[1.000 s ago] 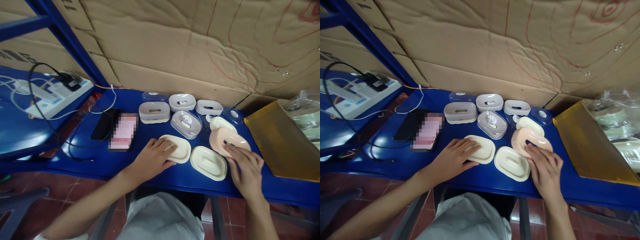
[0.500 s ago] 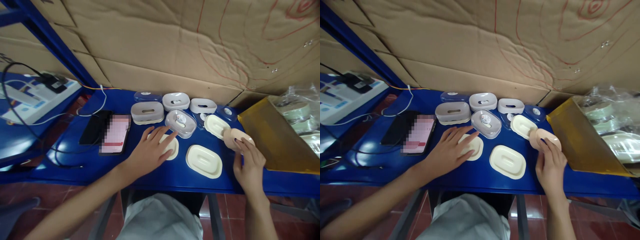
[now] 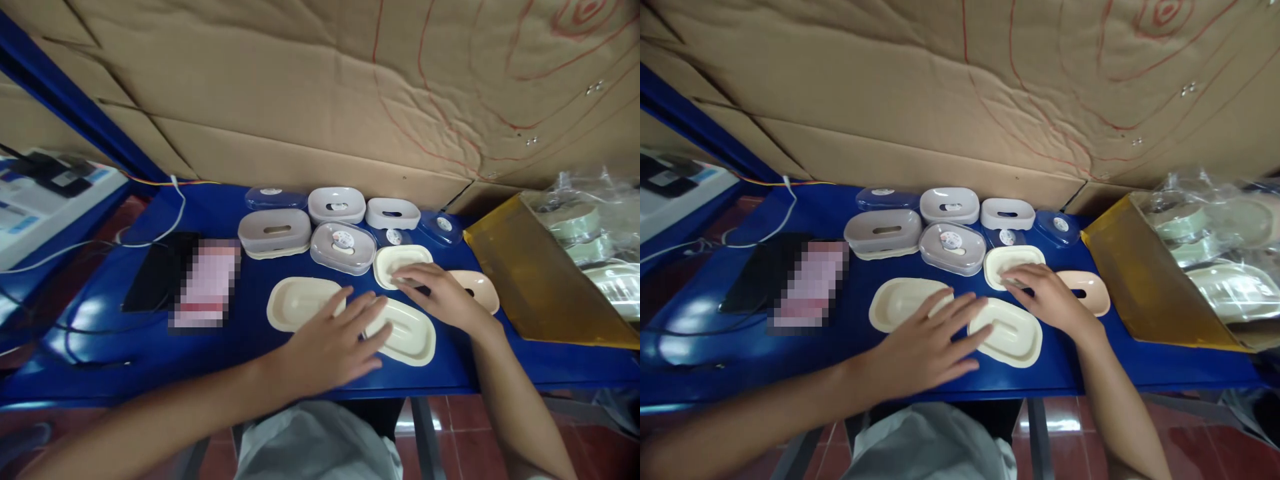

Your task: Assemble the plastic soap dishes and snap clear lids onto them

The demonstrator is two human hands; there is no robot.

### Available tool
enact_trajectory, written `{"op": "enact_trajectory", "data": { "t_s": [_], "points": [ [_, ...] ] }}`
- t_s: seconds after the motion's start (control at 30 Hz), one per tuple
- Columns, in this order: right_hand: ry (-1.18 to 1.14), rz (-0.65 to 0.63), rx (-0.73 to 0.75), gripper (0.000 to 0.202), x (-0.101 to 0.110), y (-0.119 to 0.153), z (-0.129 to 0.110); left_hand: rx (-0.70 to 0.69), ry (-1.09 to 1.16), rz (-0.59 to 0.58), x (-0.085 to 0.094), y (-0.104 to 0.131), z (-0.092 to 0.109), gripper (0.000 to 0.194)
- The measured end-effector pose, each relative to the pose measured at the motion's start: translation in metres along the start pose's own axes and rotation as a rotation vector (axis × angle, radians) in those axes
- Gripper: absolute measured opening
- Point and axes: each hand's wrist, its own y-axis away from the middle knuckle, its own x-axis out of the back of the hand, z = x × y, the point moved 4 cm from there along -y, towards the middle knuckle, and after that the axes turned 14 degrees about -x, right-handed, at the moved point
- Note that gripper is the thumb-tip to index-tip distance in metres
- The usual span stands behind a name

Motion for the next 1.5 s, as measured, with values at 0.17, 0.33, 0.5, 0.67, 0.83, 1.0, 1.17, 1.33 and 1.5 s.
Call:
{"op": "enact_trajectory", "data": {
  "t_s": [0.17,0.33,0.5,0.67,0.83,1.0,1.17,1.33,1.5],
  "points": [
    [-0.07,0.003,-0.028,0.026,-0.007,0.01,-0.008,-0.15,0.013,-0.021,-0.007,0.001,0.02,0.012],
    [0.119,0.139,-0.07,0.029,-0.008,0.009,0.002,-0.19,0.078,0.01,-0.003,0.006,0.017,0.01],
    [0.011,-0.037,-0.097,0.033,-0.014,0.008,0.006,-0.234,0.108,0.006,-0.002,0.009,0.019,0.009],
    [-0.137,0.014,-0.199,0.043,0.028,0.029,0.009,-0.257,0.147,-0.003,-0.002,0.009,0.021,0.006],
    [0.174,0.247,-0.373,0.051,0.046,0.096,0.05,-0.247,0.139,0.047,-0.003,0.01,0.015,0.006],
    [0.28,0.27,-0.414,0.047,0.007,0.148,0.074,-0.274,0.138,0.046,-0.003,0.011,0.017,0.008],
    [0.44,0.37,-0.438,0.037,0.01,0.143,0.068,-0.313,0.142,0.063,-0.002,0.007,0.023,0.008],
    [0.321,0.282,-0.363,0.038,0.039,0.108,0.057,-0.303,0.103,0.109,0.004,0.003,0.02,0.011],
    [0.304,0.112,-0.104,0.031,0.02,0.059,0.012,-0.343,0.117,0.109,0.005,0.005,0.024,0.012]
  ]
}}
